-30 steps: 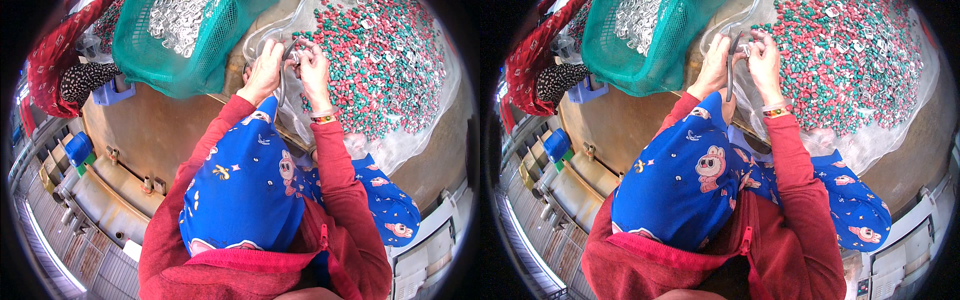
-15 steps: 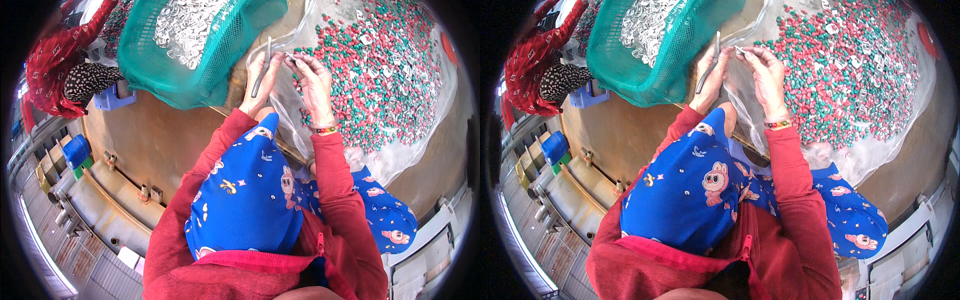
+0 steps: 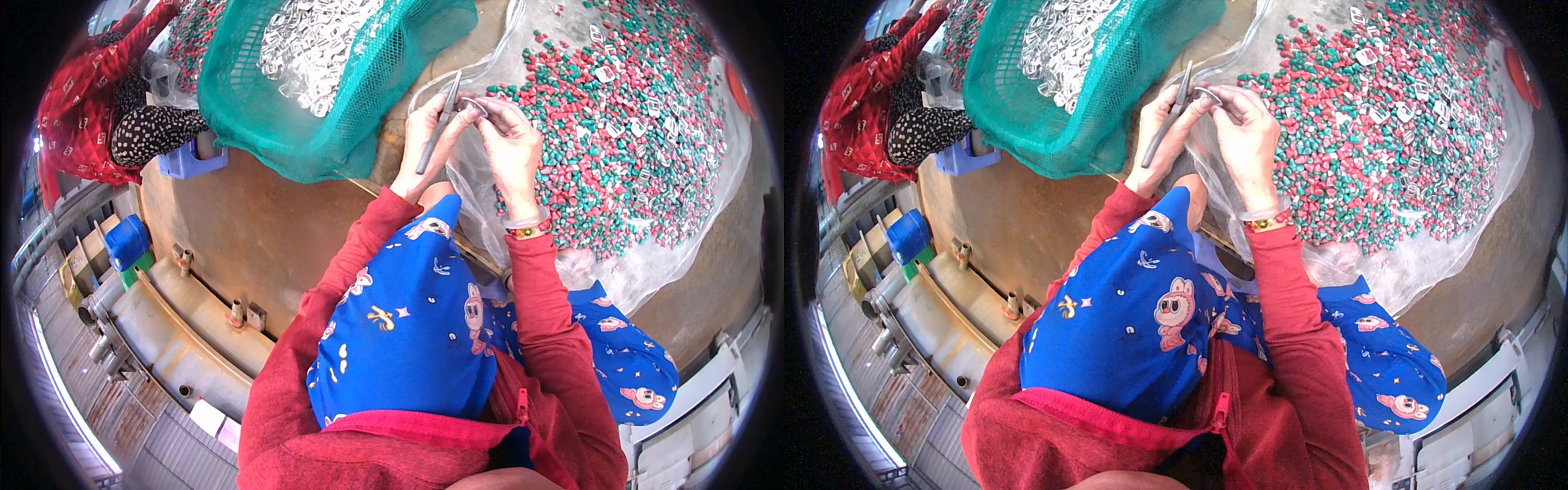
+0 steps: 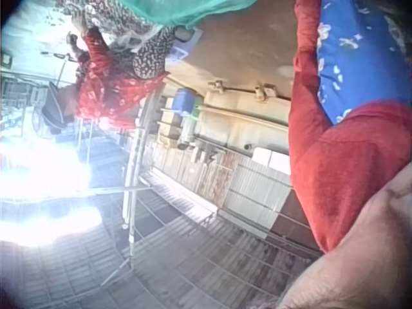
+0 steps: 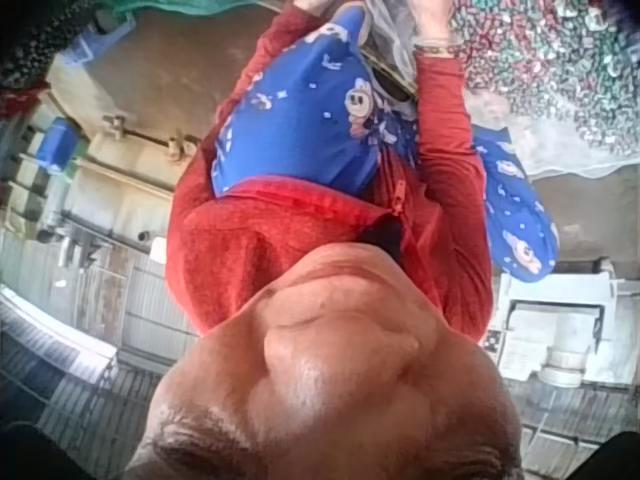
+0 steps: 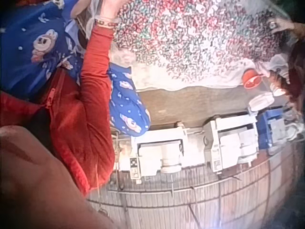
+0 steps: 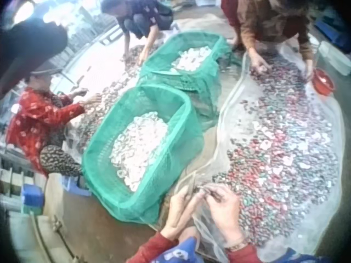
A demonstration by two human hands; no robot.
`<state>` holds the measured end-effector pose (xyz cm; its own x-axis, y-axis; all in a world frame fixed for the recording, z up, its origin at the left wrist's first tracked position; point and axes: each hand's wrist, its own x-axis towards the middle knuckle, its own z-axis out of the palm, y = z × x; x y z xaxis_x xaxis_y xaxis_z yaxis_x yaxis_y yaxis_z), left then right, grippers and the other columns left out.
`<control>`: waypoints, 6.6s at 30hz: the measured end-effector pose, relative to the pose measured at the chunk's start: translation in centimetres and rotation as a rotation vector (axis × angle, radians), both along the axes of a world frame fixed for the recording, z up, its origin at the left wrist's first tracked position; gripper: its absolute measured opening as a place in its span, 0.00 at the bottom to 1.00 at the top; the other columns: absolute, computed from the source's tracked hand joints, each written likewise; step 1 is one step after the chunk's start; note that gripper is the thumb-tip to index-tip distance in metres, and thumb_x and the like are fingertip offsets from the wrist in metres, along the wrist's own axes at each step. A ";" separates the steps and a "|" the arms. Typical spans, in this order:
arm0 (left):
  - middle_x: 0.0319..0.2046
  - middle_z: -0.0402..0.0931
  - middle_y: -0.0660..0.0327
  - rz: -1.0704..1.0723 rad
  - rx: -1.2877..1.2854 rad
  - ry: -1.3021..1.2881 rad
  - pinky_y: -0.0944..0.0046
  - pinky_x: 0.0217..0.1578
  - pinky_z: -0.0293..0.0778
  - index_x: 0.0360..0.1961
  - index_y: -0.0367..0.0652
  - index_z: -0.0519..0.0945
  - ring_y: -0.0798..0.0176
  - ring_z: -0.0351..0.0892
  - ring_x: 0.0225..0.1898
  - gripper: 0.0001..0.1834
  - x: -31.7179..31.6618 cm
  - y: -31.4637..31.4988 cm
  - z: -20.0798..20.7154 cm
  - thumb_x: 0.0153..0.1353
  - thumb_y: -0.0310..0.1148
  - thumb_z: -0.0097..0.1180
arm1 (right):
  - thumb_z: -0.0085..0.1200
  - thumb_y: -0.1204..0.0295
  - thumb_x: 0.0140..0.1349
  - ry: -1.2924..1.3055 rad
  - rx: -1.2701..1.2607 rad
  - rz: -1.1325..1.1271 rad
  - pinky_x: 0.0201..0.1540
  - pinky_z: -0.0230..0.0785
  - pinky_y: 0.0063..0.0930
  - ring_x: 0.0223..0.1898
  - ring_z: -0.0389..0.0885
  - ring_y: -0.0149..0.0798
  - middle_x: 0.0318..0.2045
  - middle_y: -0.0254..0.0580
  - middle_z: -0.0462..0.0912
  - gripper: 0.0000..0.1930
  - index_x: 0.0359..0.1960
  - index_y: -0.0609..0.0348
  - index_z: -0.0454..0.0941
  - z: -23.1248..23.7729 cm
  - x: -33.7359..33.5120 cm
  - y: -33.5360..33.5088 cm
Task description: The person trims metal pieces using a hand tool, then sorts through a pile of colorful stones and metal pieces by hand to gather the metal pieces.
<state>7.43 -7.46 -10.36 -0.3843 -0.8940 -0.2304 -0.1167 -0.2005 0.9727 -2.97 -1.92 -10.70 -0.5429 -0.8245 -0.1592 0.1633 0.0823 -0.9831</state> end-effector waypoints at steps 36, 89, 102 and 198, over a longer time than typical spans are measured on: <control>0.34 0.75 0.63 0.088 0.024 0.271 0.71 0.35 0.71 0.48 0.36 0.73 0.73 0.73 0.34 0.15 -0.3 0.3 1.9 0.60 0.28 0.53 | 0.49 0.83 0.56 0.126 0.061 0.014 0.37 0.74 0.25 0.35 0.81 0.31 0.35 0.44 0.82 0.13 0.44 0.62 0.78 3.9 1.0 -1.6; 0.35 0.75 0.61 -0.084 -0.222 0.368 0.68 0.36 0.73 0.45 0.34 0.73 0.72 0.73 0.36 0.16 1.8 1.1 12.3 0.60 0.34 0.55 | 0.50 0.78 0.60 -0.070 -0.430 -0.188 0.23 0.67 0.16 0.21 0.74 0.24 0.28 0.37 0.79 0.05 0.36 0.68 0.74 9.1 2.6 -1.3; 0.26 0.73 0.63 0.116 -0.494 0.110 0.71 0.27 0.70 0.38 0.35 0.74 0.74 0.70 0.29 0.11 0.0 1.5 12.0 0.61 0.33 0.53 | 0.49 0.78 0.61 0.030 -0.343 -0.052 0.17 0.60 0.14 0.21 0.73 0.20 0.28 0.35 0.79 0.15 0.50 0.61 0.74 9.8 1.9 -0.6; 0.39 0.74 0.63 0.067 -0.042 0.512 0.73 0.40 0.72 0.47 0.37 0.73 0.72 0.73 0.41 0.13 1.1 3.0 12.5 0.61 0.29 0.52 | 0.53 0.86 0.51 0.253 -0.417 0.000 0.31 0.68 0.22 0.29 0.76 0.31 0.28 0.39 0.76 0.14 0.39 0.62 0.80 11.7 1.8 1.5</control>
